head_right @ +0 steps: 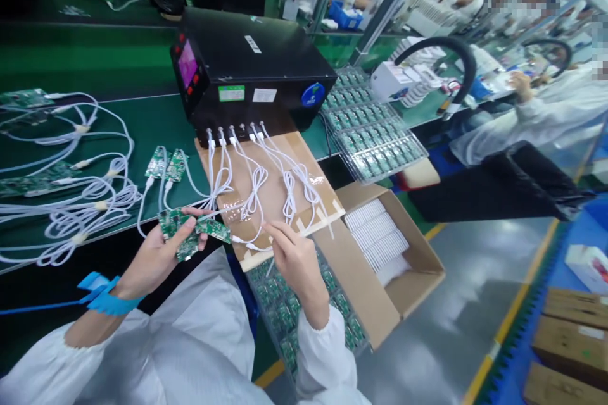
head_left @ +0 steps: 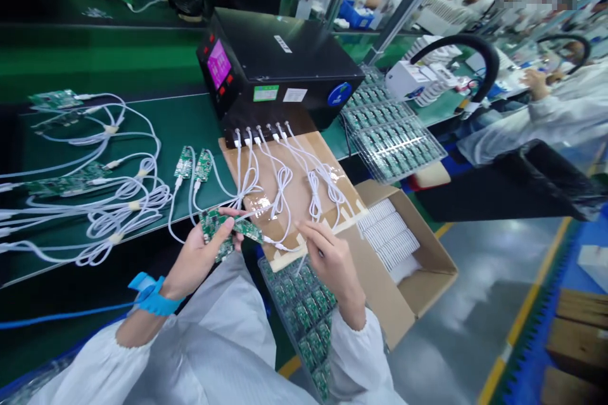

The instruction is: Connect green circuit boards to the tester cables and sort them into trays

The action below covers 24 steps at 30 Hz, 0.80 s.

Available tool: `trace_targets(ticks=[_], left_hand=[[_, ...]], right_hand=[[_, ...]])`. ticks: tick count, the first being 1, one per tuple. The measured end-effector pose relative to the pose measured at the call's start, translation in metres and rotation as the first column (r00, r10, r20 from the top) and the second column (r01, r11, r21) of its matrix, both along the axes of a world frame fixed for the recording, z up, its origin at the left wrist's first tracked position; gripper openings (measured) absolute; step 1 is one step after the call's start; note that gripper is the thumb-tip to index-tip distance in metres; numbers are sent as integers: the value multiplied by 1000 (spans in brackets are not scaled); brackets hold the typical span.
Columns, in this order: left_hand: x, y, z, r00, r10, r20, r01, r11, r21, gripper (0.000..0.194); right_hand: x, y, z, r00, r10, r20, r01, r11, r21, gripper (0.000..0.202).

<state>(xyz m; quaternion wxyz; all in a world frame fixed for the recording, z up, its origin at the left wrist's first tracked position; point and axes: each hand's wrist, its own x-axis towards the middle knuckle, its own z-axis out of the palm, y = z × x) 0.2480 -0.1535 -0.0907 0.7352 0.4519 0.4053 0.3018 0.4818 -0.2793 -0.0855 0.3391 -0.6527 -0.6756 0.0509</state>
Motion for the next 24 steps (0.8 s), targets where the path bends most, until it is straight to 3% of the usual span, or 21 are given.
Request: trace_targets(ticks=[3,5,8,13,16,19,22,24], left_hand=[[-10,2,-2,994,-1,-109,6,999,50,44],[-11,2,-1,989,0,-149,10,998,62,46],[-7,-1,-1,983,-28,-179,39,998,59,49],[5,-7,-3,975,-20,-221,36,997,68,58],[6,-10,-2,971,15,-240,3,997,74,62],[-2,-15,5,947,64,-315,-33,994,104,63],[-12,-28,18,926,112,-360,-72,990,124,57],[-12,-39,28,947,131,-294,-118,991,64,51]], right_hand=[[15,-32,-17,981,76,181,-32,970,-239,53],[17,-45,-27,952,157,264,-64,942,-329,58],[13,-54,-38,919,215,332,-111,946,-305,60],[12,-54,-46,938,177,297,-136,979,-154,52],[14,-52,-47,981,118,152,-102,988,-114,41],[12,-50,-47,979,33,-200,-42,998,-38,33],[3,-47,-49,819,-38,-573,60,998,21,30],[-7,-45,-51,691,-82,-718,147,989,28,29]])
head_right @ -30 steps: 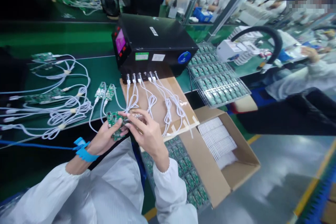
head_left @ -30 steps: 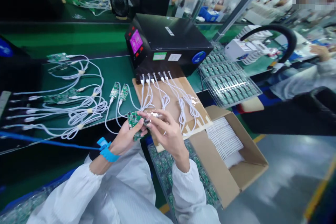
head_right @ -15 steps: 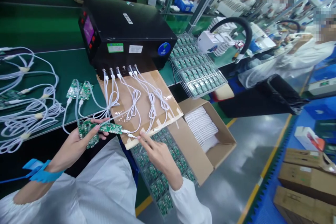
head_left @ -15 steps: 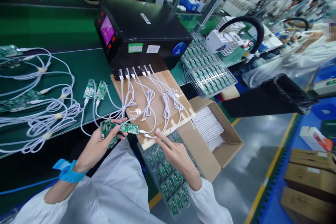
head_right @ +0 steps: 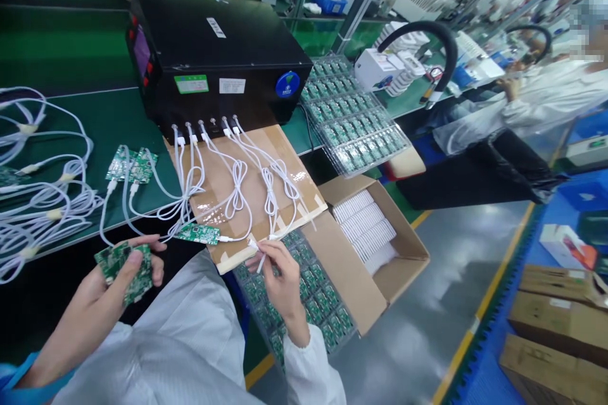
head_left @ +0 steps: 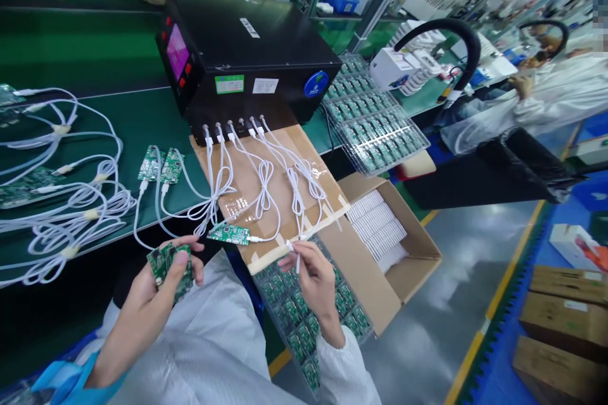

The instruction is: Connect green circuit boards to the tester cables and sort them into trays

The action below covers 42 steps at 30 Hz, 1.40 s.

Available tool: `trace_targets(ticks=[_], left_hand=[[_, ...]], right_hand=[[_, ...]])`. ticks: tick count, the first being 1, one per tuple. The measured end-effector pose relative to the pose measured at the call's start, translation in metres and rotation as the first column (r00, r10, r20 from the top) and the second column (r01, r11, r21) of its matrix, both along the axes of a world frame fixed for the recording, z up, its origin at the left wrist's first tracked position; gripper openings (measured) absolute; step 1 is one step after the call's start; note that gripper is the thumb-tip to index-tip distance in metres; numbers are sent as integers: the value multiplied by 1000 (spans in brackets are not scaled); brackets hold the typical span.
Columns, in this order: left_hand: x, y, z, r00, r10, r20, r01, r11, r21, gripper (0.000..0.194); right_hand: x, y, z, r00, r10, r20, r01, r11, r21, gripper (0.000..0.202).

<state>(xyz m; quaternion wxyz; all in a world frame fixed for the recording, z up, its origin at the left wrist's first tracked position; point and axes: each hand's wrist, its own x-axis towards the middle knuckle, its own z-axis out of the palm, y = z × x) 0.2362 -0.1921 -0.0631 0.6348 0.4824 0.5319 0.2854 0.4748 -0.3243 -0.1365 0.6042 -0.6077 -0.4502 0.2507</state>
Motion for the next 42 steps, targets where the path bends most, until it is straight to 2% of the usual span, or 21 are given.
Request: trace_targets(ticks=[3,6,10,13,22,29,36,42], left_hand=[[19,-10,10,957,92,274,-45,984,-173,43],[56,-6,14,854,175,489,-28,956,-293,40],[103,10,18,783,222,582,-39,950,-309,33],[119,16,21,754,251,607,-67,949,-309,28],[122,17,22,723,265,638,-114,957,-268,28],[119,17,19,738,278,615,-149,956,-253,32],[116,17,16,738,292,608,-189,955,-229,31],[117,18,20,707,315,633,-210,948,-238,31]], right_hand=[[-15,6,0,989,-98,-111,99,995,11,24],[-27,14,5,985,-157,-78,159,987,21,19],[-40,25,14,979,-204,-8,204,978,34,15],[-45,29,19,982,-187,37,184,981,65,16],[-48,32,18,962,-251,106,247,968,48,14],[-52,35,13,952,-291,89,288,956,53,14],[-51,38,17,944,-293,153,282,955,89,13],[-52,40,20,947,-278,163,264,959,102,13]])
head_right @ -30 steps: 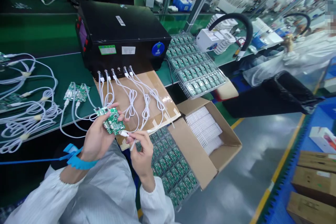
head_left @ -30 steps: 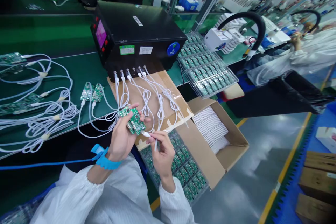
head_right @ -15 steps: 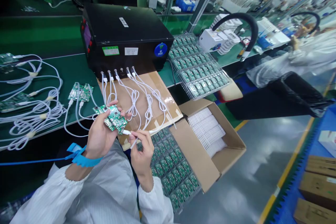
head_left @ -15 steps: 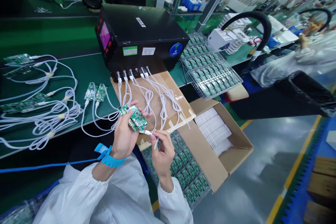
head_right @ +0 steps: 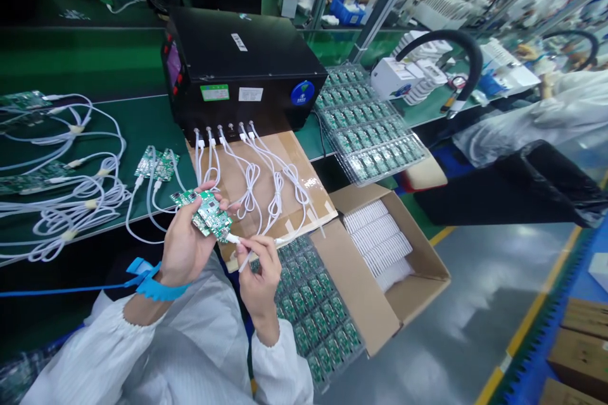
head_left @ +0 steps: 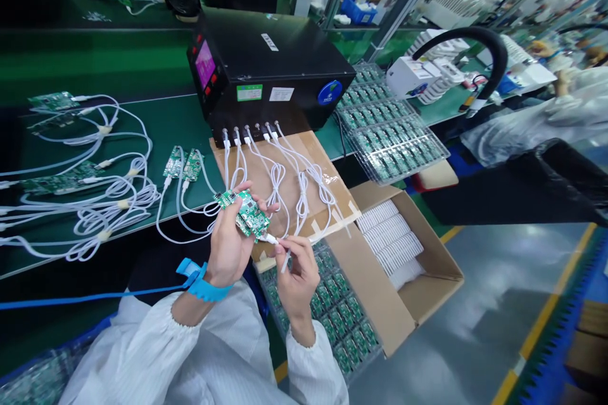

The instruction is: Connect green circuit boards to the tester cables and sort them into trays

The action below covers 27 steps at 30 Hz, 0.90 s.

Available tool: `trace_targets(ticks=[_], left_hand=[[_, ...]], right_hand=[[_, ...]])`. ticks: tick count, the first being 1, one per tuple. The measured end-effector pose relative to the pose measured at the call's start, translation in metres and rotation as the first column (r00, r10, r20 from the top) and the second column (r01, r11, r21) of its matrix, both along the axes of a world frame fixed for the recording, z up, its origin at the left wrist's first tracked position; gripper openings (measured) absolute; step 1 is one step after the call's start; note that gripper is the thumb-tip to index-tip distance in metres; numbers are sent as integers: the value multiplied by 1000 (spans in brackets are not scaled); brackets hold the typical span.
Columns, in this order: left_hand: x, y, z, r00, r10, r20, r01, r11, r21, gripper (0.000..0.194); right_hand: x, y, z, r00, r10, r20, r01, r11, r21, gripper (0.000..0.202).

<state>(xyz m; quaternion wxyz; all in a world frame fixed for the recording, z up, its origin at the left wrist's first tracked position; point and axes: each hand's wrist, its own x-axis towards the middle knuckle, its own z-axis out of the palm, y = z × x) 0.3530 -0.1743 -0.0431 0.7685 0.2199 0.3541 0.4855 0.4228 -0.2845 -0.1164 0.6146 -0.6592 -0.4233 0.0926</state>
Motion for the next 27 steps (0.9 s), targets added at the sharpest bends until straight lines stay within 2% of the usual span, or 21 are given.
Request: trace_targets(ticks=[4,8,13,17,20,22,24,27], left_hand=[[1,-3,-1,999,25,-22,-25,1000,19,34],[4,-10,-10,994,77,-81,-69,993,94,32],[9,-16,-20,989,129,-74,-116,981,158,31],[12,-13,-31,984,142,-111,-118,973,201,45],[12,-9,-39,980,123,-157,-85,970,227,46],[10,-8,-43,973,81,-214,-31,973,229,46],[6,-8,-43,948,46,-314,38,966,255,48],[-1,-9,-40,867,11,-498,170,933,316,51]], right_hand=[[-2,1,0,999,-31,-32,30,999,-15,14],[-4,3,2,996,-76,-45,73,996,-59,13],[-8,3,8,992,-128,-7,128,991,-31,13],[-9,2,10,993,-114,41,115,993,-18,15],[-6,2,12,996,-79,45,79,997,-19,16],[-1,1,13,999,-43,-17,42,998,-54,14],[8,-2,14,988,8,-153,-24,994,-108,13],[26,-7,16,908,82,-412,-150,979,-136,15]])
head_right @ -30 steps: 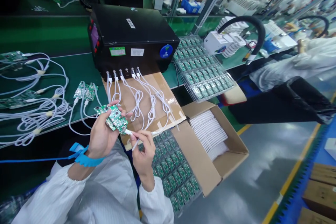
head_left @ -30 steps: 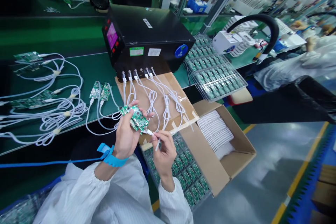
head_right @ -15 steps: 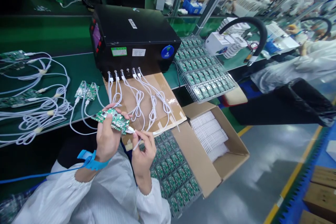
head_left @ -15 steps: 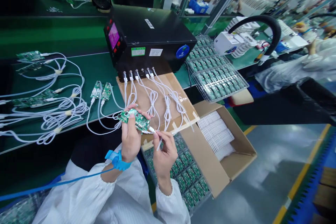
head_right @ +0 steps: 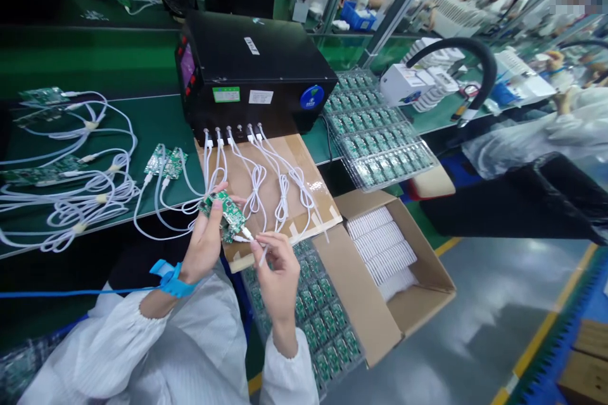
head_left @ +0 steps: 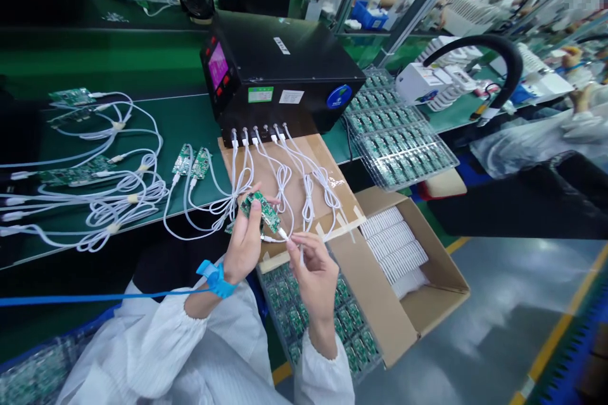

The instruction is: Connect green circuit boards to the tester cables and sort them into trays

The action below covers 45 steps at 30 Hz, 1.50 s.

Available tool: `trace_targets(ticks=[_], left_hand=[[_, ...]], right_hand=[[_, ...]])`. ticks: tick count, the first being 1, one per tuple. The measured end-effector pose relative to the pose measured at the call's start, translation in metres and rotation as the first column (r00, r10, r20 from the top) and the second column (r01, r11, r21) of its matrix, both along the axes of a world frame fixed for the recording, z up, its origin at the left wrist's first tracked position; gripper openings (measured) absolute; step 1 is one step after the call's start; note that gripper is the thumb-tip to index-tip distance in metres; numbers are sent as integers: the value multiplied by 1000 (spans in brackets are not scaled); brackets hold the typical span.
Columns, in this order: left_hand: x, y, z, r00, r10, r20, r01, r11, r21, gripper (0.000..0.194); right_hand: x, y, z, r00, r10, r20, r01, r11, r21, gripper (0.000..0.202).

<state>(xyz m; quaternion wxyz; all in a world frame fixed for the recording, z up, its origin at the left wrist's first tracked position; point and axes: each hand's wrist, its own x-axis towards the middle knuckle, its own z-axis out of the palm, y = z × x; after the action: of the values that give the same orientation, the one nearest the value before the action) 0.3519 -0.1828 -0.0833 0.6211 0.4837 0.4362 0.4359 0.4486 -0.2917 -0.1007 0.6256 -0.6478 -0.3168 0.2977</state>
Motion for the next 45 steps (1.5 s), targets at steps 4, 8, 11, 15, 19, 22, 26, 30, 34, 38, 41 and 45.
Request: trace_targets(ticks=[4,8,11,15,19,22,26,30,34,38,41,45], left_hand=[[-2,-2,4,995,-88,-40,88,996,-3,55],[-1,-4,1,983,-177,45,180,979,-95,60],[-3,-6,-3,973,-184,137,209,956,-205,59],[-6,-11,-4,930,-113,350,243,904,-352,56],[-3,-13,1,856,-104,506,330,864,-380,56],[0,-15,4,830,-104,548,355,856,-375,52],[1,-17,5,837,-111,536,360,849,-386,50],[2,-16,2,828,-147,541,395,838,-376,49],[1,-17,1,832,-158,532,404,830,-385,48],[-1,-18,2,836,-170,521,414,819,-398,49],[-3,-16,0,849,-172,499,408,813,-415,48],[-4,-15,-4,837,-194,512,426,817,-388,49]], right_hand=[[23,1,7,971,3,-240,7,999,41,21],[27,15,15,969,-22,-245,76,974,213,21],[19,27,18,995,-71,-68,85,967,240,17],[10,35,21,964,-42,262,-19,974,226,15],[9,36,26,819,-21,574,-106,977,187,24],[8,37,30,765,-62,641,-90,975,201,26],[9,37,32,749,-61,660,-90,977,193,25],[11,38,33,767,-44,640,-100,978,186,22],[11,38,32,786,-34,617,-101,978,184,21],[11,37,30,798,2,603,-109,984,141,22],[13,39,28,799,11,601,-105,987,121,21],[17,35,28,769,52,637,-160,980,114,20]])
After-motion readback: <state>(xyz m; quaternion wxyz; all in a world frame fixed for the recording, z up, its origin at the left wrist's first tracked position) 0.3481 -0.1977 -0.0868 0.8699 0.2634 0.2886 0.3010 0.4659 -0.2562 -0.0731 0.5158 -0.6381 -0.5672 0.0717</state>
